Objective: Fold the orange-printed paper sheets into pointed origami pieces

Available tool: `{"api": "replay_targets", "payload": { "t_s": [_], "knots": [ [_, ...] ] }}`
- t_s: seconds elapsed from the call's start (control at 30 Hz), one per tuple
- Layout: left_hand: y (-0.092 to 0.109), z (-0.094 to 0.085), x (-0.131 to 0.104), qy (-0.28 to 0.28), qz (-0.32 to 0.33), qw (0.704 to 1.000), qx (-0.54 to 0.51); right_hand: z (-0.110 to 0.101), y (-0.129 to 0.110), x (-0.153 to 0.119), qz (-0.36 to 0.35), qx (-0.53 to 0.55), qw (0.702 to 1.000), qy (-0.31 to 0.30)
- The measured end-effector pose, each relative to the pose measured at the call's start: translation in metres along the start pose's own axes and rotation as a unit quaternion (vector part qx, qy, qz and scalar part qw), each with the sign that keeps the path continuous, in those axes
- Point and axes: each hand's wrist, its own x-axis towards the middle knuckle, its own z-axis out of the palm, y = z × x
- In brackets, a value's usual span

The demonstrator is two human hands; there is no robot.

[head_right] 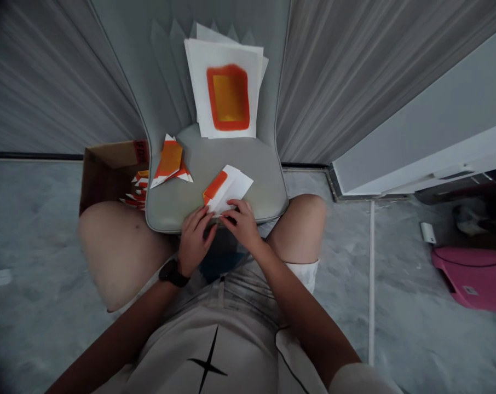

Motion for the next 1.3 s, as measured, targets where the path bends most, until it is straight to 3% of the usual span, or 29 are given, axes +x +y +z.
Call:
{"api": "replay_targets", "payload": {
  "t_s": [0.13,0.27,0.43,0.57,0.67,0.87,1.17,1.3],
  "knots": [
    [-0.015,-0.010,0.009,0.015,0.017,0.999,-0.037,-0.006,0.014,0.001,-0.066,0.035,0.997,-0.007],
    [-0.025,-0.020,0.012,-0.012,0.060,0.997,-0.046,-0.014,0.017,0.003,-0.128,0.003,0.991,-0.021],
    [-0.016,-0.024,0.006,-0.046,0.101,0.994,-0.002,-0.035,0.021,0.016,-0.192,-0.058,0.979,-0.038],
    [-0.009,-0.018,0.021,-0.048,0.100,0.994,0.007,-0.053,0.034,0.027,-0.223,-0.081,0.967,-0.089],
    [-0.017,-0.016,0.045,-0.075,0.125,0.989,0.010,-0.056,0.041,0.027,-0.230,-0.083,0.962,-0.121],
    [-0.042,-0.026,0.078,-0.130,0.145,0.980,-0.037,-0.043,0.041,0.017,-0.210,-0.072,0.969,-0.111],
    [-0.048,-0.025,0.081,-0.112,0.122,0.983,-0.080,-0.036,0.043,0.015,-0.196,-0.040,0.974,-0.103],
    [-0.050,-0.035,0.079,-0.157,0.128,0.974,-0.103,-0.037,0.043,0.016,-0.204,-0.038,0.974,-0.096]
  ]
}}
